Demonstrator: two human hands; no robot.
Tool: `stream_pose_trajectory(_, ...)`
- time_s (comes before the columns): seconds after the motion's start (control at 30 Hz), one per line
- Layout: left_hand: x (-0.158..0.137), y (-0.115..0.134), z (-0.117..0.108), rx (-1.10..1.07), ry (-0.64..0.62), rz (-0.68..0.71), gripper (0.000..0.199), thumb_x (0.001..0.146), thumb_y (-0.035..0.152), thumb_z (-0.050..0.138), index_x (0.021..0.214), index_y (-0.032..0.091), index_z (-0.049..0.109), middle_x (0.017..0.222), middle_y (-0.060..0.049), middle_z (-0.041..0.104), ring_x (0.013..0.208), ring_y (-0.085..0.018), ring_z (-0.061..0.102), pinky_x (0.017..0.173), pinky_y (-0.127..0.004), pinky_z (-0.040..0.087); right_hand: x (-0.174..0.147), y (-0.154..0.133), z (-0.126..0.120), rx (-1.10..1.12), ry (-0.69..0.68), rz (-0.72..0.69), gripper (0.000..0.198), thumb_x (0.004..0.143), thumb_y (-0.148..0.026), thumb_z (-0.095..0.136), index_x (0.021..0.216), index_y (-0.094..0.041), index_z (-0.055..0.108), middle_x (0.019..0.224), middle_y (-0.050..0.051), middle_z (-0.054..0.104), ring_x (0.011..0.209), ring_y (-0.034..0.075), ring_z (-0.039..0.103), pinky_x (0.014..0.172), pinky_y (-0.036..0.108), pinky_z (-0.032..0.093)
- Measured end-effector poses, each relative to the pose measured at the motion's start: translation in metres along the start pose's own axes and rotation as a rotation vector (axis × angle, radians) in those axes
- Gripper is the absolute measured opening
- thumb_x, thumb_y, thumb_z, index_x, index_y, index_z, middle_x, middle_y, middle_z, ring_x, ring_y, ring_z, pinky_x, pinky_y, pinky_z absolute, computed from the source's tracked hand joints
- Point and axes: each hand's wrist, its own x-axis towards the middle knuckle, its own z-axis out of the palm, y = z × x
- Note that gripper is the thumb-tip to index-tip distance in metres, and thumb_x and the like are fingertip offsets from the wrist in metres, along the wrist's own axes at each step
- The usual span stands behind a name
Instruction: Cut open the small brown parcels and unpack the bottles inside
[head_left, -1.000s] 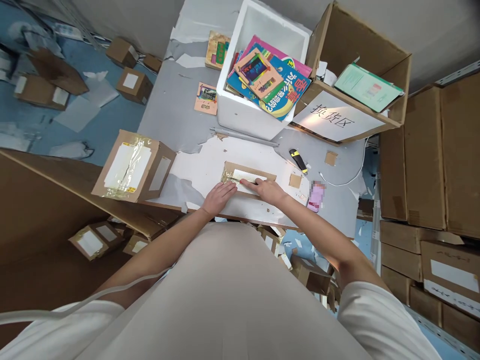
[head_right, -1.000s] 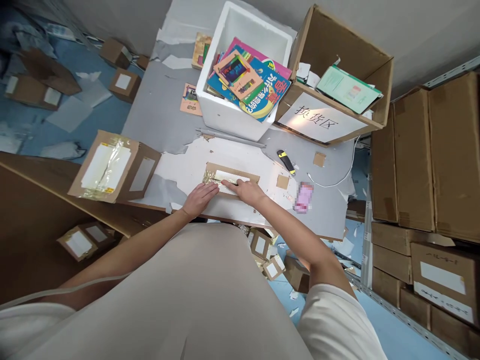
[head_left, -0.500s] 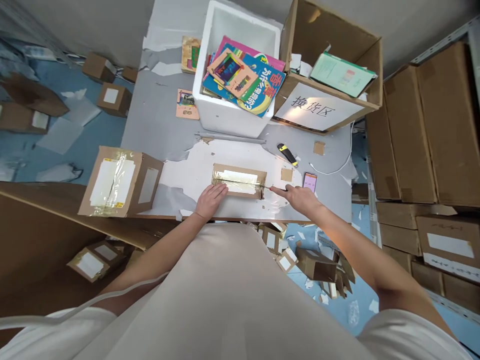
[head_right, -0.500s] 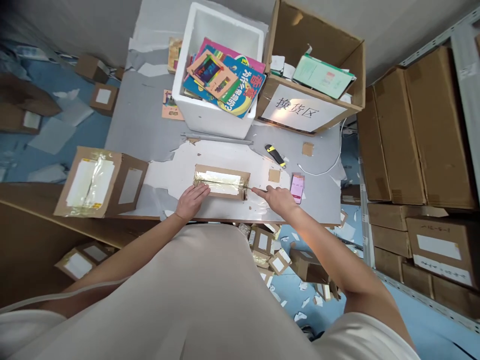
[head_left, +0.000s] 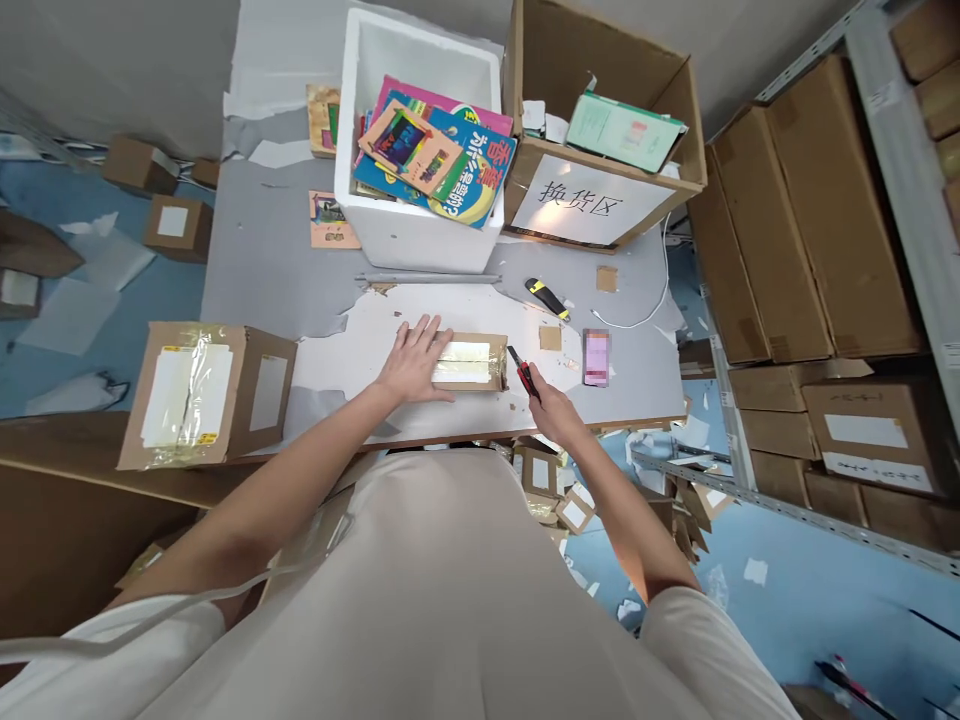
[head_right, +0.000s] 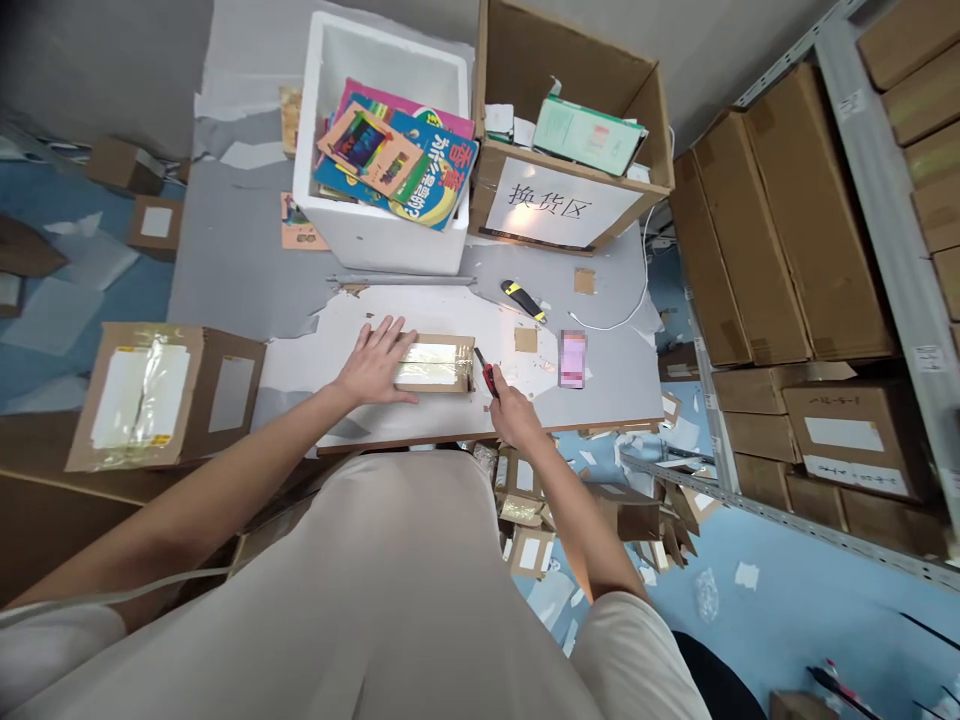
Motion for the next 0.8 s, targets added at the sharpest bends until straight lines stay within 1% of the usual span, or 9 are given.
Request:
stream_pose_trajectory(0.07, 0.007, -0.005, 0.004, -0.008, -0.014, 0.002, 0.120, 0.049, 0.068, 0.075, 0.145, 0.011, 0.031, 0.148, -0.025, 0.032, 0.138, -0.044, 0.024, 0.113, -0.060, 0.006, 0.000, -0.007, 0.003, 0.012, -0.024, 0.017, 0.067, 0.093, -0.020, 0.031, 0.154, -0.021, 0.003, 0.114, 0.013, 0.064, 0.100, 0.025, 0.060, 0.081, 0.031, 0.043)
stream_pose_trajectory(0.17, 0.007, -0.006, 0.010, -0.049, 0.029, -0.026, 0.118, 0.048, 0.068, 0.075, 0.144, 0.013, 0.034, 0.139, -0.024, 0.042, 0.129, -0.043, 0.035, 0.112, -0.059, 0.009, -0.003, -0.020, 0.003, -0.017, -0.039, 0.054, 0.067, 0.093, -0.019, 0.030, 0.154, -0.018, 0.003, 0.113, 0.014, 0.064, 0.098, 0.026, 0.061, 0.080, 0.033, 0.043)
stream_pose_trajectory(0.27, 0.003, -0.001, 0.013, -0.048, 0.069, -0.057, 0.115, 0.047, 0.069, 0.075, 0.142, 0.016, 0.037, 0.135, -0.022, 0.046, 0.124, -0.042, 0.039, 0.111, -0.058, 0.012, 0.001, -0.037, 0.003, -0.081, -0.051, 0.080, 0.068, 0.092, -0.016, 0.032, 0.153, -0.013, 0.004, 0.111, 0.017, 0.065, 0.098, 0.028, 0.062, 0.081, 0.035, 0.043)
stream_pose_trajectory(0.4, -0.002, 0.005, 0.013, -0.031, 0.083, -0.093, 0.113, 0.048, 0.069, 0.074, 0.142, 0.018, 0.037, 0.132, -0.020, 0.047, 0.121, -0.041, 0.040, 0.110, -0.056, 0.015, 0.015, -0.059, -0.002, -0.185, -0.067, 0.106, 0.071, 0.086, -0.009, 0.038, 0.152, -0.007, 0.009, 0.106, 0.021, 0.066, 0.099, 0.030, 0.063, 0.082, 0.037, 0.045)
stream_pose_trajectory(0.5, -0.003, 0.006, 0.014, -0.037, 0.096, -0.118, 0.113, 0.048, 0.069, 0.074, 0.141, 0.018, 0.037, 0.129, -0.020, 0.049, 0.119, -0.040, 0.041, 0.109, -0.055, 0.016, 0.018, -0.062, -0.013, -0.257, -0.093, 0.101, 0.072, 0.085, -0.007, 0.040, 0.151, -0.009, 0.013, 0.105, 0.022, 0.066, 0.098, 0.031, 0.064, 0.081, 0.037, 0.045)
stream_pose_trajectory(0.63, -0.004, 0.006, 0.013, -0.045, 0.093, -0.099, 0.114, 0.047, 0.069, 0.074, 0.141, 0.016, 0.037, 0.129, -0.020, 0.049, 0.118, -0.040, 0.042, 0.109, -0.054, 0.017, 0.018, -0.061, -0.028, -0.279, -0.151, 0.069, 0.068, 0.086, -0.010, 0.043, 0.150, -0.014, 0.019, 0.107, 0.021, 0.065, 0.100, 0.032, 0.063, 0.079, 0.037, 0.045)
stream_pose_trajectory(0.73, -0.004, 0.007, 0.013, -0.049, 0.095, -0.107, 0.114, 0.048, 0.068, 0.074, 0.142, 0.015, 0.037, 0.128, -0.021, 0.049, 0.117, -0.040, 0.042, 0.108, -0.055, 0.017, 0.019, -0.063, -0.033, -0.276, -0.166, 0.083, 0.068, 0.085, -0.011, 0.043, 0.149, -0.013, 0.020, 0.111, 0.021, 0.064, 0.103, 0.032, 0.062, 0.077, 0.035, 0.045)
stream_pose_trajectory(0.8, -0.004, 0.007, 0.013, -0.049, 0.098, -0.117, 0.112, 0.050, 0.067, 0.074, 0.142, 0.015, 0.037, 0.128, -0.021, 0.049, 0.117, -0.040, 0.042, 0.108, -0.055, 0.018, 0.017, -0.063, -0.033, -0.266, -0.171, 0.080, 0.068, 0.085, -0.011, 0.041, 0.149, -0.014, 0.019, 0.110, 0.021, 0.064, 0.101, 0.032, 0.063, 0.076, 0.035, 0.045)
